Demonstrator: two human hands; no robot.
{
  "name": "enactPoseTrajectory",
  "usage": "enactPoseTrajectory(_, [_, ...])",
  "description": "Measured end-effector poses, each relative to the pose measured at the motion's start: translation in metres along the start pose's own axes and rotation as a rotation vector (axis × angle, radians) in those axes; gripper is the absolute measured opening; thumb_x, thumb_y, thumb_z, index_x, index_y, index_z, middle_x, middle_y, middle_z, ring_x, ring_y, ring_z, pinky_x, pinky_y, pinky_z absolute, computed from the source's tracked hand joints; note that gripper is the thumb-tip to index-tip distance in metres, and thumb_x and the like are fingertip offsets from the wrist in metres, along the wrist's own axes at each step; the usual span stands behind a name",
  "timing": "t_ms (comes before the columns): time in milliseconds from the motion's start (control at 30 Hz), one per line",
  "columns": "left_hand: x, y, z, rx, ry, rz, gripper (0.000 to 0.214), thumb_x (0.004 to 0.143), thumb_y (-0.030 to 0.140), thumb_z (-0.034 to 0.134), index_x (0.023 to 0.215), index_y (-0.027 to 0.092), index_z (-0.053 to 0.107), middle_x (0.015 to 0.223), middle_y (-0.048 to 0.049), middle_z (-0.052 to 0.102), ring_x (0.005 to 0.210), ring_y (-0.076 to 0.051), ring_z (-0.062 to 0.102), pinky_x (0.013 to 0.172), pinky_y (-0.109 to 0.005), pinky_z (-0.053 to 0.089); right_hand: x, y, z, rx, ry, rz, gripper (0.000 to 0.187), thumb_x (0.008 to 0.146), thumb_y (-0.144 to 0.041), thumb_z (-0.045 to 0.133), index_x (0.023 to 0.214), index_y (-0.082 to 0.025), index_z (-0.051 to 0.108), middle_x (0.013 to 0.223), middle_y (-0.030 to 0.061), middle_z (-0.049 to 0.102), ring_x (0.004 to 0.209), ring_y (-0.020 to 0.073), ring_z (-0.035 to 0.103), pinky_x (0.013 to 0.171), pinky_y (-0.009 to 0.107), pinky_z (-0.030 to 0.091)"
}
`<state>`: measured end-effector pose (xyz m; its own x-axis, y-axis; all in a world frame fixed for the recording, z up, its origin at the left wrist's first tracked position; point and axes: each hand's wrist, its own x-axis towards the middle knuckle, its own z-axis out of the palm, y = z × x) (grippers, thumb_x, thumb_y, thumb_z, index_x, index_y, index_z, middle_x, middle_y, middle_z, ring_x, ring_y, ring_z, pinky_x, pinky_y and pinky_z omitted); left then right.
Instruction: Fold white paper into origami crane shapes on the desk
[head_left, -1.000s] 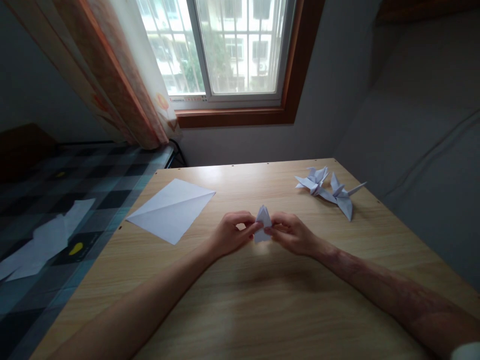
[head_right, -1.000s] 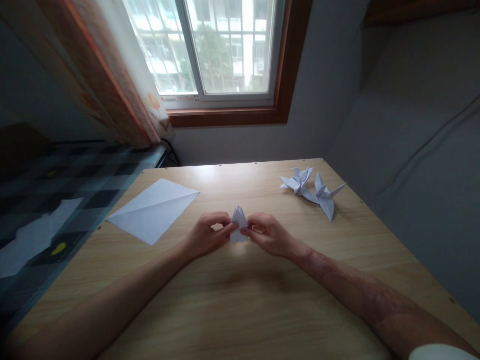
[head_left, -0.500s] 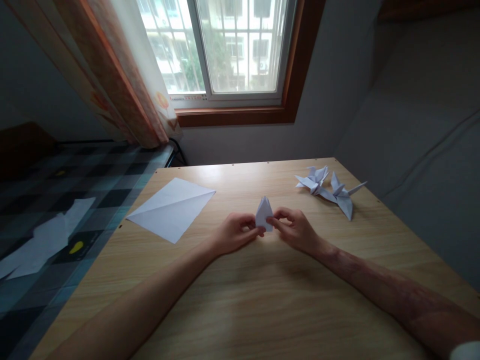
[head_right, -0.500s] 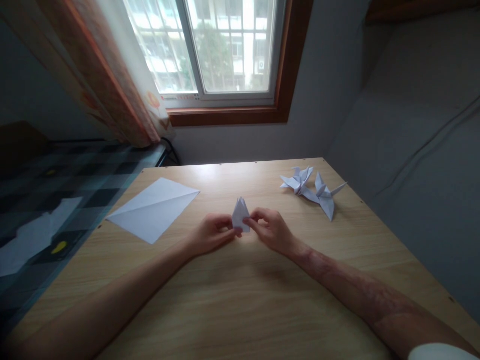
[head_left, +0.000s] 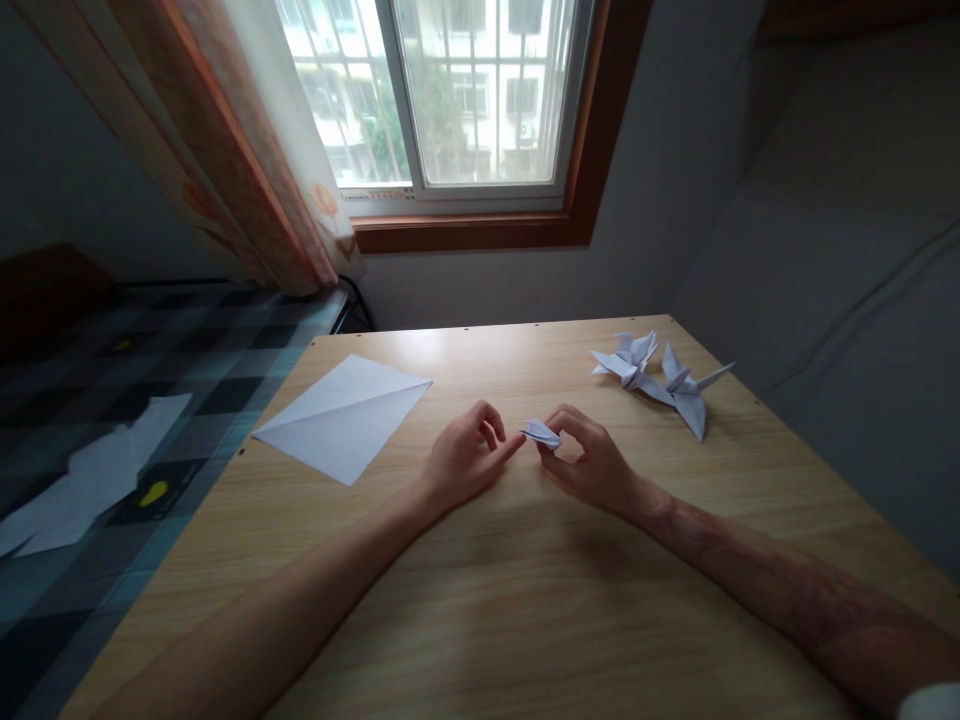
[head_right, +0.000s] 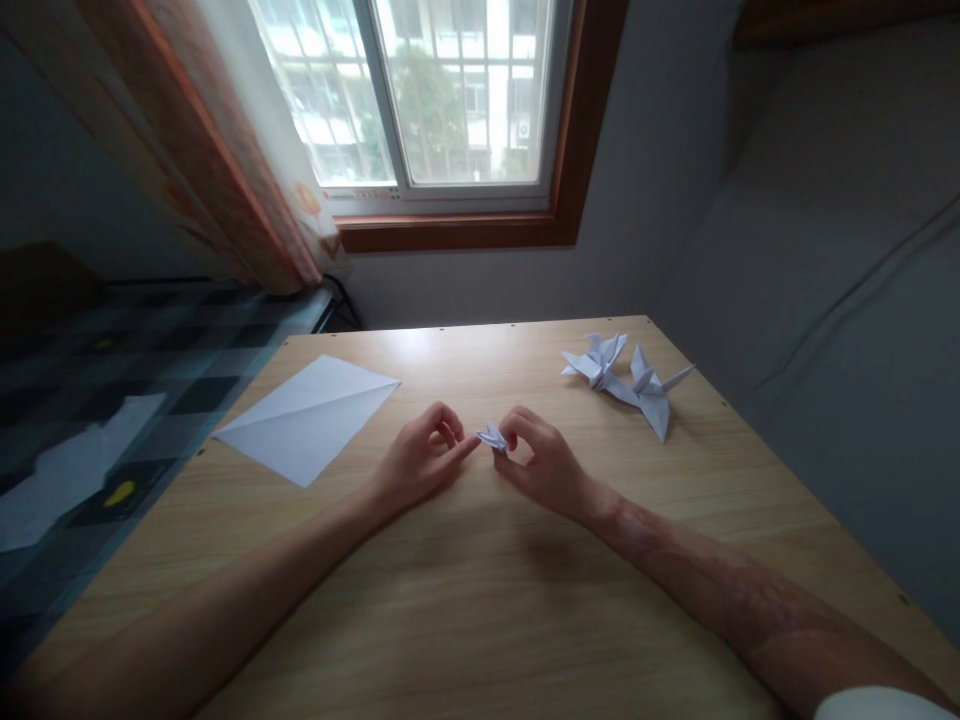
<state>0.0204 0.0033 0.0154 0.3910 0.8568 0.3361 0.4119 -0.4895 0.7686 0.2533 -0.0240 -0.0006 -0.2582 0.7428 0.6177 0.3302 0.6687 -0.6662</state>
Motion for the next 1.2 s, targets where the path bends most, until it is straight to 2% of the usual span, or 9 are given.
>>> enactPoseTrajectory(100, [-0.003,0.006,-0.003,-0.013,-0.120,0.112,0.026,0.101,0.041,0.069,0.088,0.020,0.064,0.084,-0.0028,0.075,0.074,-0.016,0.066,0.072,-0.028,0.051,-0.001,0.001,0.001,-0.038,-0.034,-0.030,0.021,0.090,-0.009,0.071,0.088,-0.025,0.057,0.090,0.0026,0.062,0.085,0.0227,0.060,0.078,0.036,0.049])
enactPoseTrajectory(200, [-0.004,0.009,-0.008,-0.082,-0.265,0.208,0.018,0.103,0.038,0.066,0.103,0.020,0.068,0.101,-0.0049,0.078,0.088,-0.018,0.071,0.084,-0.030,0.053,-0.002,-0.001,0.001,-0.022,-0.126,-0.050,0.018,0.092,-0.012,0.073,0.094,-0.025,0.061,0.098,0.0051,0.065,0.094,0.0249,0.063,0.085,0.038,0.052])
enactPoseTrajectory(267, [-0.003,0.010,-0.010,-0.098,-0.304,0.232,0.021,0.102,0.040,0.068,0.105,0.020,0.068,0.104,-0.0055,0.077,0.092,-0.019,0.070,0.087,-0.031,0.053,-0.002,-0.005,0.000,0.000,-0.190,-0.061,0.017,0.093,-0.014,0.076,0.099,-0.025,0.063,0.103,0.0065,0.066,0.098,0.0258,0.064,0.089,0.039,0.054])
enactPoseTrajectory(500, [-0.001,0.009,-0.011,-0.124,-0.344,0.211,0.028,0.101,0.047,0.069,0.098,0.019,0.066,0.099,-0.0042,0.076,0.088,-0.019,0.068,0.084,-0.030,0.051,0.004,-0.020,-0.009,0.102,-0.336,-0.009,0.007,0.104,-0.028,0.069,0.106,-0.023,0.065,0.109,0.0088,0.066,0.102,0.0256,0.065,0.093,0.039,0.053])
enactPoseTrajectory(767, [-0.002,0.010,-0.010,-0.100,-0.333,0.181,0.030,0.106,0.045,0.063,0.094,0.019,0.067,0.092,-0.0031,0.075,0.082,-0.016,0.066,0.079,-0.027,0.049,0.003,-0.012,-0.010,0.216,-0.349,0.029,0.037,0.114,-0.052,0.048,0.098,-0.022,0.061,0.101,0.0065,0.062,0.093,0.0232,0.060,0.086,0.037,0.049])
enactPoseTrajectory(933, [-0.002,0.006,-0.009,-0.059,-0.374,0.177,0.036,0.109,0.047,0.057,0.092,0.018,0.069,0.085,-0.0023,0.072,0.076,-0.015,0.062,0.072,-0.026,0.045,0.002,-0.009,-0.006,0.182,-0.347,0.080,0.038,0.116,-0.048,0.048,0.090,-0.022,0.059,0.091,0.0031,0.058,0.084,0.0204,0.056,0.078,0.034,0.044])
enactPoseTrajectory(1000, [-0.001,0.006,-0.009,-0.057,-0.383,0.186,0.037,0.110,0.047,0.055,0.092,0.018,0.070,0.085,-0.0028,0.072,0.077,-0.016,0.062,0.076,-0.027,0.047,0.002,-0.008,-0.006,0.189,-0.354,0.079,0.041,0.117,-0.047,0.044,0.088,-0.022,0.059,0.088,0.0029,0.057,0.083,0.0205,0.055,0.078,0.034,0.044])
enactPoseTrajectory(1133, [0.002,0.007,-0.009,-0.055,-0.382,0.213,0.045,0.113,0.049,0.047,0.095,0.018,0.073,0.091,-0.0065,0.075,0.089,-0.020,0.067,0.094,-0.033,0.050,0.004,-0.007,-0.007,0.246,-0.362,0.102,0.046,0.118,-0.049,0.039,0.089,-0.022,0.062,0.090,0.0041,0.061,0.084,0.0209,0.057,0.083,0.034,0.047])
enactPoseTrajectory(1200, [0.004,0.006,-0.009,-0.088,-0.396,0.201,0.049,0.115,0.050,0.042,0.098,0.017,0.074,0.094,-0.0080,0.076,0.092,-0.022,0.069,0.097,-0.034,0.051,0.005,-0.008,-0.007,0.281,-0.347,0.127,0.047,0.118,-0.050,0.038,0.091,-0.021,0.063,0.094,0.0053,0.065,0.089,0.0216,0.060,0.088,0.035,0.049])
